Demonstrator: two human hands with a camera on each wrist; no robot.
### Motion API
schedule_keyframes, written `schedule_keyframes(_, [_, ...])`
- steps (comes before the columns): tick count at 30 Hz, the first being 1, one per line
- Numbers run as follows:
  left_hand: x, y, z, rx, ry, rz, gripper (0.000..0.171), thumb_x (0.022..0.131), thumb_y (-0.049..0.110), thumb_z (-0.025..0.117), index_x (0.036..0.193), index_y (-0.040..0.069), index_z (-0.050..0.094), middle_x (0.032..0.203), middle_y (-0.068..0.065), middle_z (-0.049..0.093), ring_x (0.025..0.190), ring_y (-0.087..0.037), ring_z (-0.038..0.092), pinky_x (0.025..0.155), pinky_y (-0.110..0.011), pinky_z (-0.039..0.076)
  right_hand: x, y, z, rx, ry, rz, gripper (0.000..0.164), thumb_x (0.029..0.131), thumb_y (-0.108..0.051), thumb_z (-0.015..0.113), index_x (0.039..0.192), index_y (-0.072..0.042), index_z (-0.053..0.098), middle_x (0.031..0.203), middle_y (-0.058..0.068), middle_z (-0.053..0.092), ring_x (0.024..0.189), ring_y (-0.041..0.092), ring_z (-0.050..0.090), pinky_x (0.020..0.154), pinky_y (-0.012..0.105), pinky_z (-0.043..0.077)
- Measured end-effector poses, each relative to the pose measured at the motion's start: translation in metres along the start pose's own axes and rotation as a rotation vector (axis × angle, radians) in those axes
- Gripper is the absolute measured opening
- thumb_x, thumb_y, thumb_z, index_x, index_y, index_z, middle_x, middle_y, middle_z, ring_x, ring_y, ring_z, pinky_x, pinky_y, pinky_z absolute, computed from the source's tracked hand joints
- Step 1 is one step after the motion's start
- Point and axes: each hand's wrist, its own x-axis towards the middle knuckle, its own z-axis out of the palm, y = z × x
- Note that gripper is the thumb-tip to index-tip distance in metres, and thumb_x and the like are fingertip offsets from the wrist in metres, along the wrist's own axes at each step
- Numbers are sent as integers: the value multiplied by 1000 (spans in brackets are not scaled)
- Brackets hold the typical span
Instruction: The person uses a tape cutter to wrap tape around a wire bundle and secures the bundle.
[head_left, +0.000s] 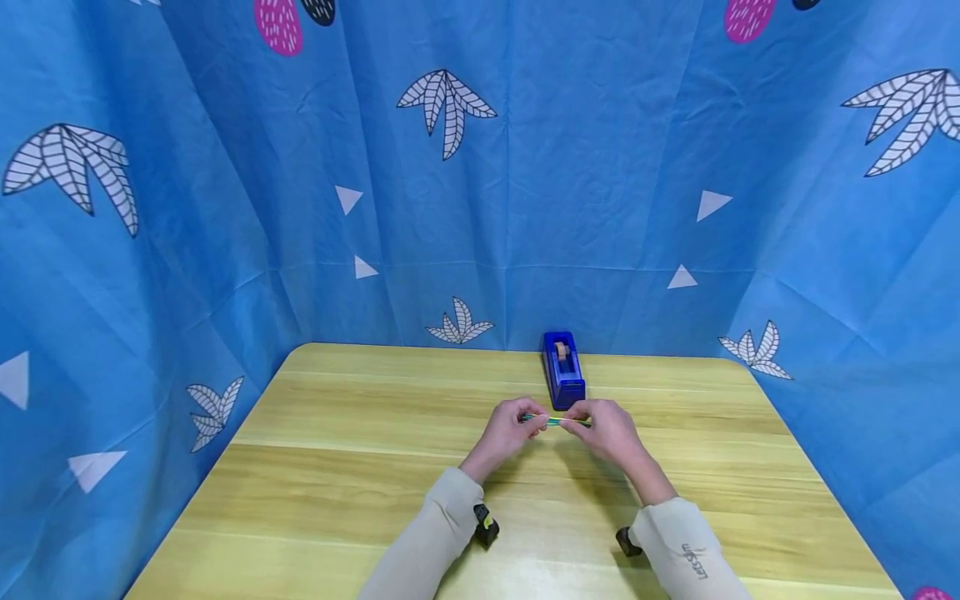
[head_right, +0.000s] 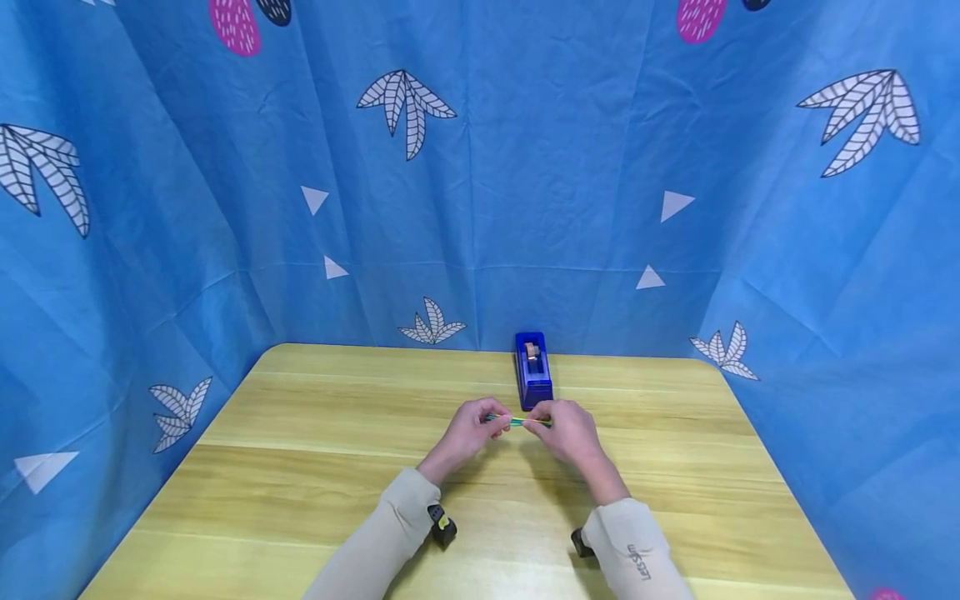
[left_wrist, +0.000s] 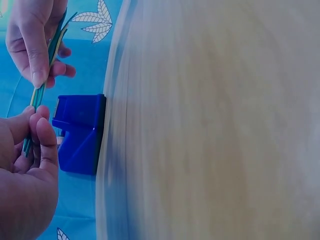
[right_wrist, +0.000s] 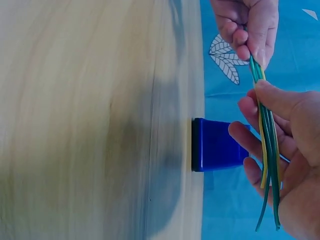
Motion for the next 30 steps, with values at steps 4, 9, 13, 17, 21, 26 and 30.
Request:
schedule_keyframes(4, [-1, 2, -2, 8, -6, -8, 11, 101, 16, 68, 98, 8, 75, 86, -4, 73, 74, -19, 64, 69, -32, 58, 1, 1, 0, 21, 1, 18, 13, 93, -28, 78, 90, -15, 79, 92, 1, 78, 86, 19, 70, 77, 43, 57])
schedule_keyframes(9, [0, 1, -3, 3, -10, 5, 11, 101, 14, 68, 98, 7, 75, 86, -6, 73, 75, -24, 66, 70, -32, 59, 2, 3, 0, 83, -24, 19, 13, 94, -26, 77, 90, -14, 80, 89, -1, 77, 68, 10, 59, 65, 32, 50])
schedule_keyframes(13, [1, -1, -5, 3, -13, 4, 11, 101, 15, 68, 99, 7, 75, 88, -6, 74, 78, -26, 67, 71, -31, 59, 3, 5, 0, 129, -61, 13, 15, 96, -24, 75, 92, -11, 80, 85, -3, 76, 64, 9, 53, 61, 27, 45])
schedule_keyframes(17, [1, -1, -6, 3, -15, 1, 11, 101, 15, 68, 100, 7, 75, 89, -7, 75, 77, -24, 67, 71, -30, 59, 3, 7, -2, 138, -83, -25, 14, 97, -21, 73, 94, -9, 80, 84, -4, 75, 71, 8, 57, 63, 27, 48])
schedule_keyframes(21, [-1, 1, -5, 9, -15, 3, 11, 101, 15, 69, 99, 7, 75, 88, -7, 75, 76, -23, 67, 71, -30, 60, 2, 7, -5, 145, -87, -37, 12, 97, -19, 73, 96, -9, 80, 85, -4, 76, 76, 9, 60, 67, 29, 51])
schedule_keyframes(26, [-4, 3, -3, 14, -8, -14, 10, 100, 14, 69, 98, 7, 75, 86, -6, 74, 71, -16, 63, 69, -33, 59, -1, 8, -6, 126, -100, -34, 9, 98, -19, 72, 97, -13, 79, 87, -6, 76, 80, 9, 64, 72, 33, 54])
schedule_keyframes(30, [-5, 3, -3, 12, -7, -25, 10, 100, 15, 69, 98, 7, 75, 86, -6, 73, 70, -12, 60, 71, -35, 59, -3, 8, -6, 109, -102, -33, 9, 98, -19, 72, 95, -14, 79, 87, -7, 75, 82, 10, 65, 76, 38, 56])
